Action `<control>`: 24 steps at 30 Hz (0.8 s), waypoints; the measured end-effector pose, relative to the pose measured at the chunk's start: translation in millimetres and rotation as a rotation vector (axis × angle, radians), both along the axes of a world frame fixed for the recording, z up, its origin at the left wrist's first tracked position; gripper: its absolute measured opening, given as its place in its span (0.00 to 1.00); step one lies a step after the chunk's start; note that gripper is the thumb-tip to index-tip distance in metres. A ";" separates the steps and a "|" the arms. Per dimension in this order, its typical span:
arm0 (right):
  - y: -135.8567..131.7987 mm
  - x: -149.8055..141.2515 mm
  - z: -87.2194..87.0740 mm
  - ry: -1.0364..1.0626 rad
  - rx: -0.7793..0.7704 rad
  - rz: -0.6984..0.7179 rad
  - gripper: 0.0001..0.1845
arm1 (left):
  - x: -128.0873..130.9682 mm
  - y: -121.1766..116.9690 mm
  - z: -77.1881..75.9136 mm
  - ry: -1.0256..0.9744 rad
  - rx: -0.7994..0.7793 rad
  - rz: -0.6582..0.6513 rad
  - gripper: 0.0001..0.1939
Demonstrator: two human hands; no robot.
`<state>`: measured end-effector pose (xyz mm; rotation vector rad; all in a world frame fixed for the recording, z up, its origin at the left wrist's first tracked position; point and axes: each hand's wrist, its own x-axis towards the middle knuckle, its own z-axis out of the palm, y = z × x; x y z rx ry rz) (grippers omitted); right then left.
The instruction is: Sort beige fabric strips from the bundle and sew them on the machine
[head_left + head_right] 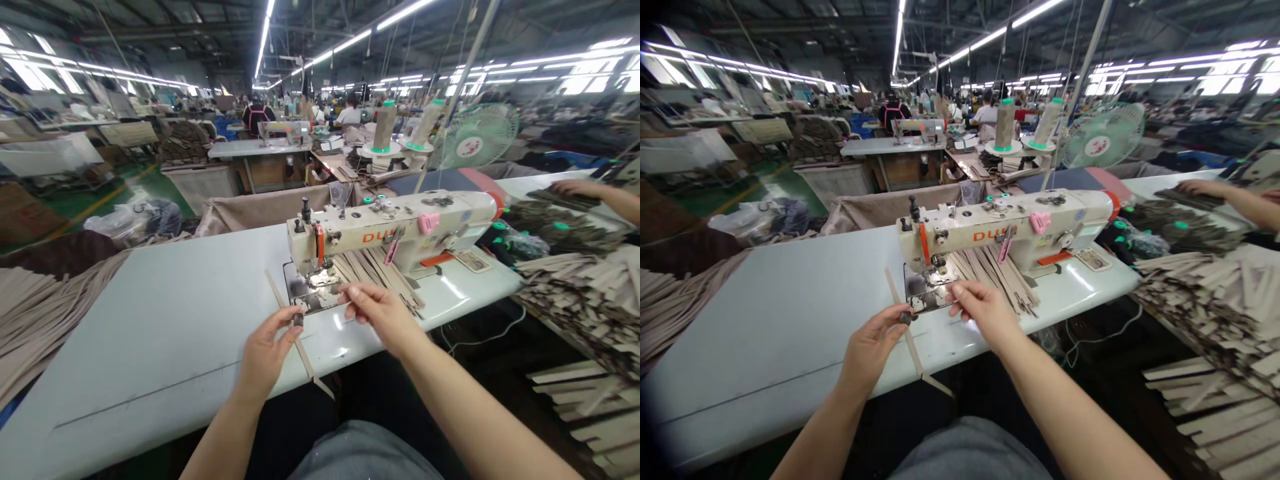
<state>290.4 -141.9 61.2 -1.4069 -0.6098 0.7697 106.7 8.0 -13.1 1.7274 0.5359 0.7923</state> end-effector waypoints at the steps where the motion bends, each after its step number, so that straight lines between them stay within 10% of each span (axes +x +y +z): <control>1: -1.4 16.3 15.8 -0.148 -0.006 -0.059 0.23 | -1.0 5.7 -3.0 -0.043 -0.128 -0.009 0.18; 9: 0.8 119.3 121.2 -1.327 -0.504 -0.543 0.18 | -4.0 26.2 -23.2 -0.418 -0.743 0.037 0.20; 15: 26.2 129.5 124.3 -1.448 -0.854 -0.384 0.20 | -4.6 24.6 -23.2 -0.386 -0.742 0.012 0.20; 24: 35.3 123.2 120.2 -1.469 -0.874 -0.413 0.18 | -5.8 22.8 -21.8 -0.365 -0.761 -0.007 0.22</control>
